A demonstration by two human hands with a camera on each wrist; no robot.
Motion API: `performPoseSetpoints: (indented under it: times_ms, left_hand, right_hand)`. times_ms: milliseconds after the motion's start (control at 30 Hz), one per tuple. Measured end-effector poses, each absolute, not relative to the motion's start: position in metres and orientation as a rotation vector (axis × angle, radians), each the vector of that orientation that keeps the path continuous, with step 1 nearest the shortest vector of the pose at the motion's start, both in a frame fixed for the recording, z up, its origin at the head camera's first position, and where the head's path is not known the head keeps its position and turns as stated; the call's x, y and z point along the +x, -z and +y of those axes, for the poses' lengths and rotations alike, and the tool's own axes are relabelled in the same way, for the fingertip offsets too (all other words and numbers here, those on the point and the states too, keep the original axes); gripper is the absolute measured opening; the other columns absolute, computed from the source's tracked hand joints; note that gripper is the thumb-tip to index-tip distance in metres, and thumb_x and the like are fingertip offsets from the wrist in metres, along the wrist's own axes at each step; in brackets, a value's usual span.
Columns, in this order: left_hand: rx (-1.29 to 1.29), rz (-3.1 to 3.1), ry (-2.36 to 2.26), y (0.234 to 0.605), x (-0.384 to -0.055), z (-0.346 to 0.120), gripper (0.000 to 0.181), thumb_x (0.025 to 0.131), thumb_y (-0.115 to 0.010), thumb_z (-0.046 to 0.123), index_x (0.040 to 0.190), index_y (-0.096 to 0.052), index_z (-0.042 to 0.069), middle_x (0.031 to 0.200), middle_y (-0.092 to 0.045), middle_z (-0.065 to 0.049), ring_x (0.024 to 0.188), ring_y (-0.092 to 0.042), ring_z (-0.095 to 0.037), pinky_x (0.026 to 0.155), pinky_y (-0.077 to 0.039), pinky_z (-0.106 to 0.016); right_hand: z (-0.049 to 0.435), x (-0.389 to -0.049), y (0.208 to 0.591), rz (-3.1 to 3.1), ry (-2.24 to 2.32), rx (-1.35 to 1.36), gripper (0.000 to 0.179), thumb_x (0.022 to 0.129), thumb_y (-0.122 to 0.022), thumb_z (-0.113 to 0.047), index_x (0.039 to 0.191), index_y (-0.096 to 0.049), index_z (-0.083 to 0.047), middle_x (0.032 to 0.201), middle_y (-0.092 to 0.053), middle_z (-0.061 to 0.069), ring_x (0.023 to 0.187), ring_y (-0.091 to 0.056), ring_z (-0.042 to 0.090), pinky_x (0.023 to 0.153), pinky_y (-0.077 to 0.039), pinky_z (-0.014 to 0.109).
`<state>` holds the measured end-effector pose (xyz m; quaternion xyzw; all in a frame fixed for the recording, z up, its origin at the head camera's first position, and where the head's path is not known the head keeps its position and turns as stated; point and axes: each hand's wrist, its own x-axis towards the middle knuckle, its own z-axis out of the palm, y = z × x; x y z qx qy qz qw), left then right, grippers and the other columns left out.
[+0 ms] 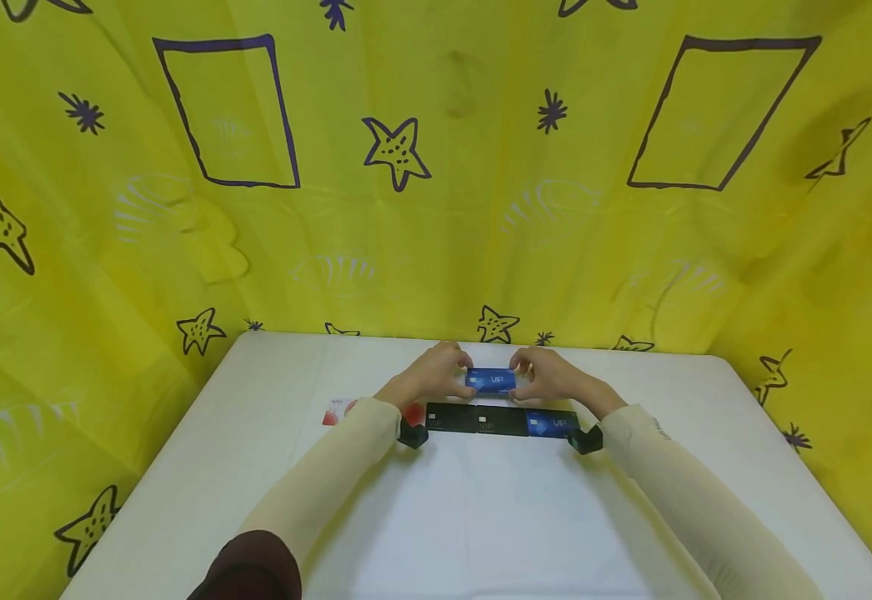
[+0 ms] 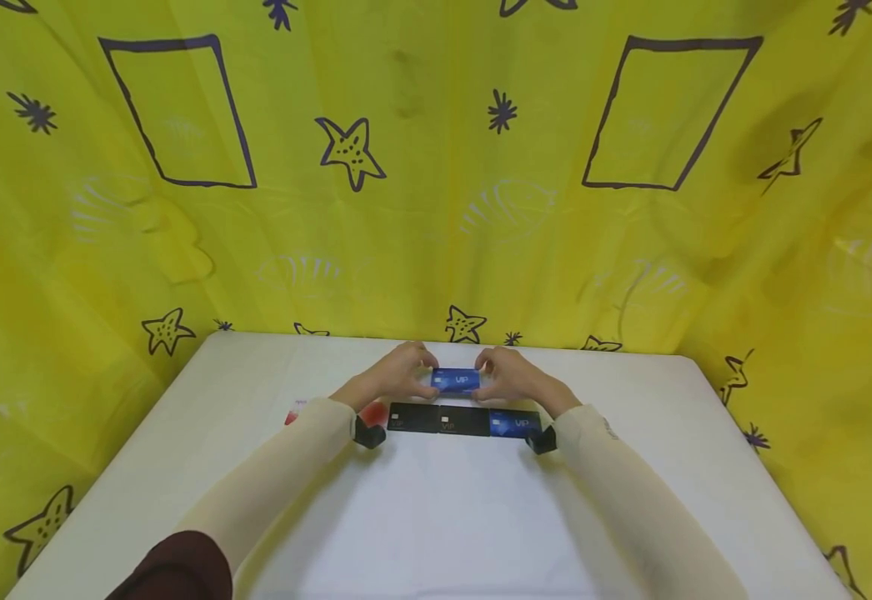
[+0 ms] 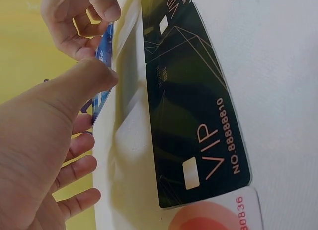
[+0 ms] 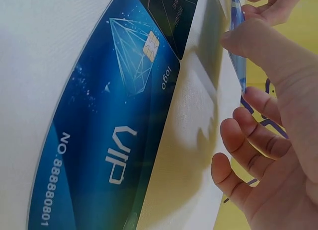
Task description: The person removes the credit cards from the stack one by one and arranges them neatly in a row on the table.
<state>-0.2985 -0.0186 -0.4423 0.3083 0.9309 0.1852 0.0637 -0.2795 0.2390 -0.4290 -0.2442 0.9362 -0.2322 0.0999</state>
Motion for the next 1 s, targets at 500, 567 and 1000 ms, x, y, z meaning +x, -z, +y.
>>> performPoseSetpoints:
  times_ms: [500,567,1000]
  left_hand:
    - [0.97,2.825,-0.574,0.441,-0.295,-0.013,0.05,0.085,-0.083,0.041,0.122,-0.074,0.009,0.115,-0.067,-0.004,0.106,-0.056,-0.018,0.097,-0.048,-0.033]
    - [0.968,2.822,-0.581,0.44,-0.294,-0.012,0.05,0.085,-0.083,0.041,0.123,-0.074,0.009,0.116,-0.067,-0.004,0.107,-0.056,-0.018,0.098,-0.048,-0.034]
    - [1.027,2.818,-0.588,0.444,-0.293,0.0,0.05,0.086,-0.081,0.043,0.123,-0.074,0.011,0.114,-0.065,-0.003,0.108,-0.055,-0.017,0.098,-0.047,-0.034]
  right_hand:
    - [0.247,-0.276,0.427,2.77,0.692,-0.704,0.048,0.085,-0.085,-0.028,0.121,-0.064,-0.004,0.11,-0.064,0.011,0.094,-0.058,0.025,0.084,-0.054,0.041]
    - [0.249,-0.276,0.427,2.773,0.689,-0.714,0.048,0.084,-0.085,-0.029,0.12,-0.064,-0.005,0.109,-0.063,0.011,0.092,-0.058,0.024,0.083,-0.053,0.04]
    - [0.262,-0.269,0.425,2.792,0.686,-0.713,0.048,0.083,-0.084,-0.027,0.119,-0.064,-0.004,0.103,-0.064,0.009,0.085,-0.057,0.021,0.076,-0.051,0.035]
